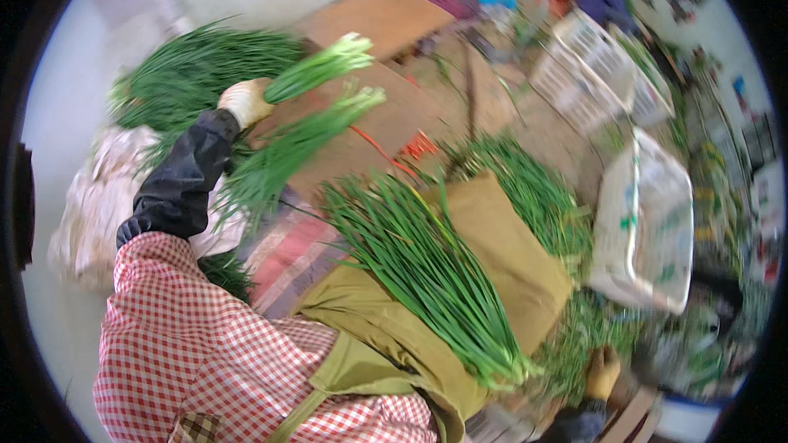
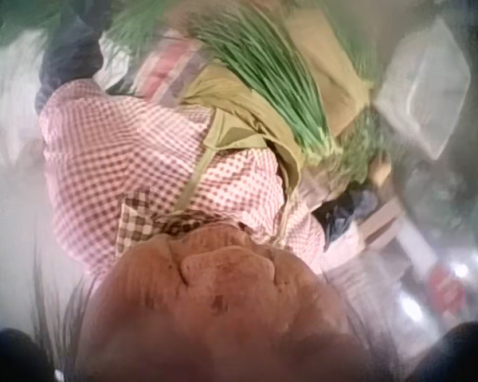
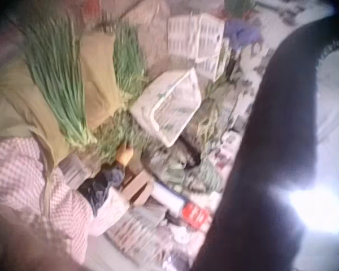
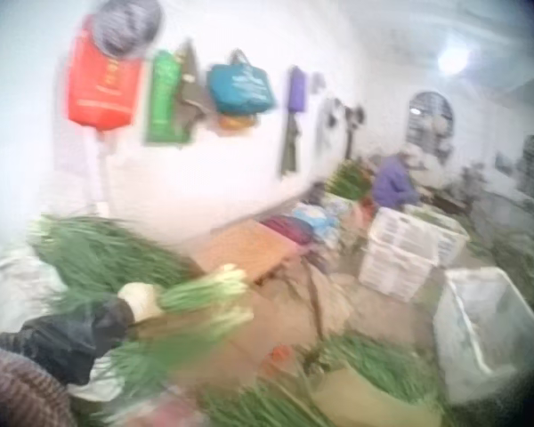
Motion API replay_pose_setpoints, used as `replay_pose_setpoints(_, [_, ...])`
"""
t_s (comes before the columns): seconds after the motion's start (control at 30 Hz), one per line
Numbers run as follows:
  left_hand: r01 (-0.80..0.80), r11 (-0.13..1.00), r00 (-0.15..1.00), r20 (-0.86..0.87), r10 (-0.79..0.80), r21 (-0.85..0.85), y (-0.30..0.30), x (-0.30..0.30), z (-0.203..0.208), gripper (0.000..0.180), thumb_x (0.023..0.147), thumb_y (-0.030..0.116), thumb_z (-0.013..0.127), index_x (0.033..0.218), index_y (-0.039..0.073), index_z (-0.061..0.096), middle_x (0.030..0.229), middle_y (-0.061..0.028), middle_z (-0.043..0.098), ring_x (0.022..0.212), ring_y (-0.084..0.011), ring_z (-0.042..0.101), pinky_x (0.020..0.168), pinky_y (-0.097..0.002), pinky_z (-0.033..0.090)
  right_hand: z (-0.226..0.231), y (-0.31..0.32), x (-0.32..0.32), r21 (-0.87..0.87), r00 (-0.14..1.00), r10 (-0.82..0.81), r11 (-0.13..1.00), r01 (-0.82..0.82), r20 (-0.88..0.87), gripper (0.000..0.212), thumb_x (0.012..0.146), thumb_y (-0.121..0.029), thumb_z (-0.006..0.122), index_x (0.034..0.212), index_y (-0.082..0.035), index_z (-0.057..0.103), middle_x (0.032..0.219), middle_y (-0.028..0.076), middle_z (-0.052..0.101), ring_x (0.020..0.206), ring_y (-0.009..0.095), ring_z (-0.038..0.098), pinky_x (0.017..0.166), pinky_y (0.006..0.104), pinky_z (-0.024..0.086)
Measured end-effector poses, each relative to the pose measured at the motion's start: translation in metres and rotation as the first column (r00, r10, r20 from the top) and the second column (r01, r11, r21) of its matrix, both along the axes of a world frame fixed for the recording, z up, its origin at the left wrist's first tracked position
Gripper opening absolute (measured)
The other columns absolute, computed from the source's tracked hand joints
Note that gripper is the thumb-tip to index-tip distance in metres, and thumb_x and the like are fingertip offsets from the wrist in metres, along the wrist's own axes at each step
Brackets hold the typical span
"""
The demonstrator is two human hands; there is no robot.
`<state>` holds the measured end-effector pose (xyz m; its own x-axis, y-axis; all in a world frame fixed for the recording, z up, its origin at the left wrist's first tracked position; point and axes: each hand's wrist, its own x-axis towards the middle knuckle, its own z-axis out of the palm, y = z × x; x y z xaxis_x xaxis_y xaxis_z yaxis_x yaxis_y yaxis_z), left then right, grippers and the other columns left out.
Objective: The person gathers bundles of green onions, removes damaged leaves by hand, and organizes them into neat stacks on their lap.
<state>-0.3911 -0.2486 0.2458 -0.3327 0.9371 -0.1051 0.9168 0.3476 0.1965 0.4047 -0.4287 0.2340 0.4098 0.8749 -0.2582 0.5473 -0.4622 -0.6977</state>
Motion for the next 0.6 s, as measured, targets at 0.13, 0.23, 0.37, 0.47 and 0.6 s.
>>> replay_pose_setpoints(0.13, [0.118,0.992,0.978,-0.170,-0.125,-0.052,0.025,-0.018,-0.125,0.045,0.074,0.016,0.062,0.117,0.007,0.054,0.094,-0.0216,0.065,0.088,-0.0372,0.063,0.077,-0.0461,0.050,-0.021,-0.016,-0.025,-0.100,0.995,-0.103,0.990,0.104,0.016,0.019,0.089,-0.014,0.054,0.102,-0.002,0.060,0.074,0.002,0.058,0.056,0.011,0.052,0.050,0.0255,0.043])
replay_pose_setpoints(0.23, [0.254,0.937,0.915,-0.253,-0.313,-0.240,0.041,-0.030,-0.168,0.043,0.074,0.019,0.065,0.114,0.005,0.056,0.098,-0.0219,0.064,0.092,-0.0397,0.061,0.081,-0.0462,0.049,-0.049,-0.061,-0.009,-0.150,0.930,0.099,0.988,-0.048,0.355,0.039,0.083,-0.012,0.057,0.122,-0.014,0.053,0.101,0.012,0.066,0.087,0.028,0.064,0.072,0.0362,0.051])
replay_pose_setpoints(0.37, [0.332,0.728,0.901,-0.027,-0.433,-0.600,0.026,0.000,-0.099,0.055,0.080,0.035,0.059,0.128,0.009,0.052,0.117,-0.0117,0.060,0.106,-0.0313,0.055,0.095,-0.0355,0.041,-0.017,-0.059,-0.042,-0.262,0.864,0.102,0.965,0.035,0.493,0.050,0.081,-0.011,0.057,0.129,-0.019,0.049,0.103,0.017,0.064,0.094,0.032,0.062,0.081,0.0407,0.048])
replay_pose_setpoints(0.47, [0.510,0.644,0.855,0.253,-0.453,-0.570,0.020,-0.012,-0.047,0.061,0.080,0.038,0.061,0.132,0.008,0.048,0.129,-0.0127,0.053,0.117,-0.0287,0.050,0.101,-0.0341,0.037,0.005,0.000,-0.067,-0.080,0.884,0.044,0.997,-0.007,0.465,0.049,0.079,-0.014,0.061,0.126,-0.018,0.051,0.094,0.019,0.065,0.088,0.036,0.061,0.076,0.0427,0.048])
replay_pose_setpoints(0.6, [0.316,0.617,0.905,0.033,-0.424,-0.721,0.021,0.027,-0.005,0.064,0.078,0.040,0.065,0.129,0.005,0.049,0.128,-0.0165,0.053,0.115,-0.0282,0.052,0.098,-0.0342,0.040,0.059,0.136,-0.141,0.051,0.741,0.346,0.889,-0.455,0.575,0.060,0.075,-0.012,0.056,0.134,-0.019,0.043,0.088,0.023,0.064,0.083,0.038,0.061,0.072,0.0462,0.047])
